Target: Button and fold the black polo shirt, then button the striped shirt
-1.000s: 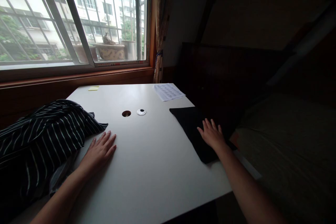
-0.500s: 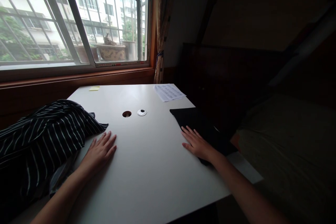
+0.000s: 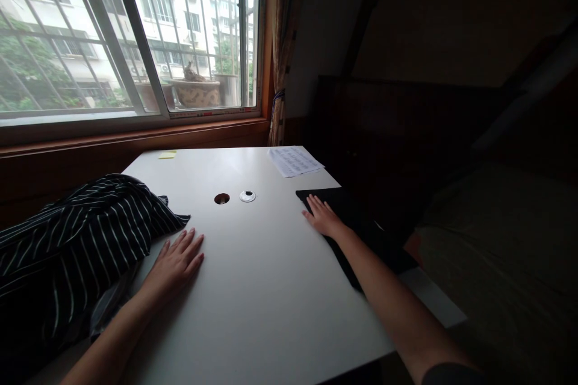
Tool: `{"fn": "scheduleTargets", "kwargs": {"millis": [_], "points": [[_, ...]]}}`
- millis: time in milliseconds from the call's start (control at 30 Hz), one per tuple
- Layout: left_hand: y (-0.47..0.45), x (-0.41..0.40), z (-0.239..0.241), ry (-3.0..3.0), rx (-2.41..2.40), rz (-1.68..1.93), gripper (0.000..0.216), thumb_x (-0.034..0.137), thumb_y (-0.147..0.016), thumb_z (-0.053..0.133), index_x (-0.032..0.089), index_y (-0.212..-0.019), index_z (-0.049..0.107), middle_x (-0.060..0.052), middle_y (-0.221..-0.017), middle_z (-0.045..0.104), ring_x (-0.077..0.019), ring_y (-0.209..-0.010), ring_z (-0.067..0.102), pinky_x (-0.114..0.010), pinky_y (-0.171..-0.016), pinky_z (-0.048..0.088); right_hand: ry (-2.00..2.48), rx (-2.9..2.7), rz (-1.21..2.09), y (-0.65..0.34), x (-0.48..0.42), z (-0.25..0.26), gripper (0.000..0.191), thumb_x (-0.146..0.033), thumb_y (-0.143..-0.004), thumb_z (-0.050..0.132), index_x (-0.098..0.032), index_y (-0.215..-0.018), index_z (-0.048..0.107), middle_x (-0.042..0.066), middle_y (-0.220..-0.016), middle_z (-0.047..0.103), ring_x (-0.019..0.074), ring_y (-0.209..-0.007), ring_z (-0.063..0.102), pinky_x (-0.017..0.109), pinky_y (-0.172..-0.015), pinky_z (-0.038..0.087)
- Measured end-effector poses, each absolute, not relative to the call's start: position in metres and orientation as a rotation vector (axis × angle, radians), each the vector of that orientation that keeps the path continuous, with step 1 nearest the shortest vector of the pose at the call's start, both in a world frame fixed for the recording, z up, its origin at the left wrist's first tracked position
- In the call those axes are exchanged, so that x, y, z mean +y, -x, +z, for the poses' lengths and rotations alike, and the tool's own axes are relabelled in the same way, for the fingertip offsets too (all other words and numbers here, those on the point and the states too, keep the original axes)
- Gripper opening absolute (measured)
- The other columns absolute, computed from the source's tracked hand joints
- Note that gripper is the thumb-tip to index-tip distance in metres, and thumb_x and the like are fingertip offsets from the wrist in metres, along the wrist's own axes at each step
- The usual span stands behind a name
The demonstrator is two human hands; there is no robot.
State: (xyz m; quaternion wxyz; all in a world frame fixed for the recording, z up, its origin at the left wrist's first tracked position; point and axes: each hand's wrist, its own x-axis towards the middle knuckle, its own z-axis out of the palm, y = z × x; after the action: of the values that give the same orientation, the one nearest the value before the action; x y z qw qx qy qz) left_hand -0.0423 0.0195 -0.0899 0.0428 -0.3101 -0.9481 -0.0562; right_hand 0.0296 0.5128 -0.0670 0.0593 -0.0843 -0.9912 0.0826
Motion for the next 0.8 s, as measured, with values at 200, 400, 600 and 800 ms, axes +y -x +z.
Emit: {"fn": "scheduleTargets", "kwargs": {"millis": [200,400,600,800], "points": [[0.042,0.019,-0.090,0.944,-2.884,-0.169,0.055,0.047,-0.101,0.032,0.028,-0.152,0.036,-0.005,-0.162,0.027,-0.0270,-0.150,0.021,-0.049,-0.120,0.018,-0.101,-3.084,0.198,-0.020,0.491,-0.067,0.063,-0.055,-0.099,0.034,-0.022,-0.153,0.035,0.006,-0.162,0.027,0.0233,-0.151,0.018,0.045,-0.123,0.013],[0.043,0.019,-0.091,0.944,-2.903,-0.155,0.055,0.048,-0.101,0.031,0.028,-0.153,0.035,-0.004,-0.163,0.026,-0.0265,-0.151,0.020,-0.049,-0.120,0.017,-0.179,-2.991,0.216,-0.033,0.489,-0.055,0.059,-0.045,-0.102,0.029,-0.019,-0.154,0.031,0.006,-0.163,0.025,0.0183,-0.150,0.022,0.038,-0.123,0.018],[0.044,0.018,-0.092,0.952,-2.908,-0.152,0.056,0.049,-0.101,0.030,0.028,-0.153,0.033,-0.005,-0.163,0.025,-0.0268,-0.151,0.019,-0.050,-0.120,0.017,0.352,-2.925,0.154,-0.066,0.490,-0.064,0.064,-0.047,-0.101,0.032,-0.013,-0.155,0.028,0.013,-0.163,0.019,0.0274,-0.151,0.018,0.050,-0.121,0.019],[0.045,0.018,-0.093,0.947,-2.909,-0.156,0.056,0.049,-0.101,0.032,0.030,-0.153,0.034,-0.004,-0.163,0.025,-0.0272,-0.151,0.019,-0.050,-0.120,0.017,0.393,-2.944,0.031,-0.102,0.481,-0.082,0.061,-0.042,-0.102,0.028,-0.010,-0.153,0.032,0.014,-0.163,0.021,0.0275,-0.150,0.021,0.048,-0.122,0.017]]}}
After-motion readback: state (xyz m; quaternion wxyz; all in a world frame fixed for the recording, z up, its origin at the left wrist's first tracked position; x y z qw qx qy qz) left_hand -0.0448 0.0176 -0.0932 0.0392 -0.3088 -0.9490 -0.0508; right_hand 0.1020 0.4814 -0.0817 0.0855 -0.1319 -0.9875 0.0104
